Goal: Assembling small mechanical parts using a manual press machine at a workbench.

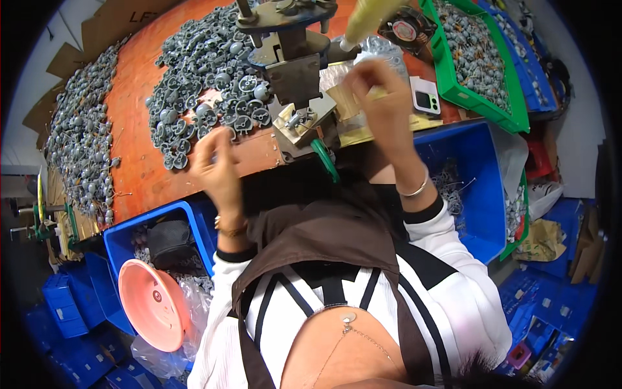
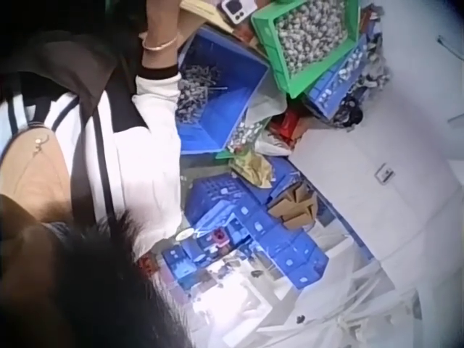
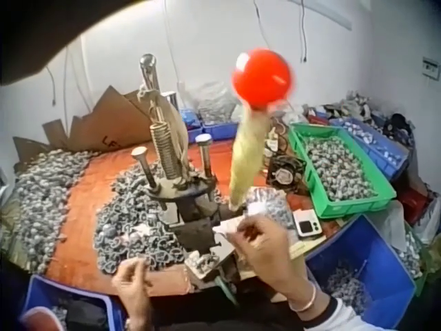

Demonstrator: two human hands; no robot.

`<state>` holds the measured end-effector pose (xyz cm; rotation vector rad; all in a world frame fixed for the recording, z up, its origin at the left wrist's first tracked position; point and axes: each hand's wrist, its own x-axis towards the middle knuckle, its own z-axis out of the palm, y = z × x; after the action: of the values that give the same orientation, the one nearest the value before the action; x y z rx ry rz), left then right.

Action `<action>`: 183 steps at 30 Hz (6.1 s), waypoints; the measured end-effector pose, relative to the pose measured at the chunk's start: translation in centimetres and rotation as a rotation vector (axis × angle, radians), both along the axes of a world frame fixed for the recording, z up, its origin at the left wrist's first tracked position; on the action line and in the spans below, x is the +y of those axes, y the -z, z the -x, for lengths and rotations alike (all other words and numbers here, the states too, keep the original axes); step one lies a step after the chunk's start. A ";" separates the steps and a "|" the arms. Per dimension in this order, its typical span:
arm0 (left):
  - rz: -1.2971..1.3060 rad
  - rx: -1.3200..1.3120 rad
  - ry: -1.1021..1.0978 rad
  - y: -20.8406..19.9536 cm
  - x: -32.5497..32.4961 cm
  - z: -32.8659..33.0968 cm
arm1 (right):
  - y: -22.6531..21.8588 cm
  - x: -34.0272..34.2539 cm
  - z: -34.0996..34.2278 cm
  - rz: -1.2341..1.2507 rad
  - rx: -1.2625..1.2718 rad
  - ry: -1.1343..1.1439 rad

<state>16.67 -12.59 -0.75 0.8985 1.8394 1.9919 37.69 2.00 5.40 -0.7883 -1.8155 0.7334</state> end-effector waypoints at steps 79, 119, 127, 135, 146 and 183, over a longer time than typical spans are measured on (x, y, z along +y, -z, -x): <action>0.768 1.206 -0.305 0.8 11.7 19.7 | -2.1 14.7 -23.8 0.539 0.998 -0.525; -0.131 -0.111 0.472 0.6 3.3 -3.2 | 4.3 -5.0 -2.0 0.112 -0.088 -0.184; 0.077 -0.293 0.683 -0.6 2.6 -5.3 | 5.8 -4.8 -0.9 0.324 0.008 -0.317; -0.152 0.508 0.486 -0.9 2.0 -5.8 | 6.2 -3.5 -1.1 1.401 0.502 -0.600; 0.046 0.934 0.235 -1.3 1.1 -5.8 | 7.3 -2.9 -0.2 0.641 0.112 -0.613; 0.289 0.534 0.229 0.9 4.8 -4.2 | 0.2 -4.8 -2.5 -0.413 0.259 -0.288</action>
<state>20.88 -7.84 -1.60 1.5697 2.0958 1.3862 40.15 -2.79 5.15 -0.1549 -1.7757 0.5799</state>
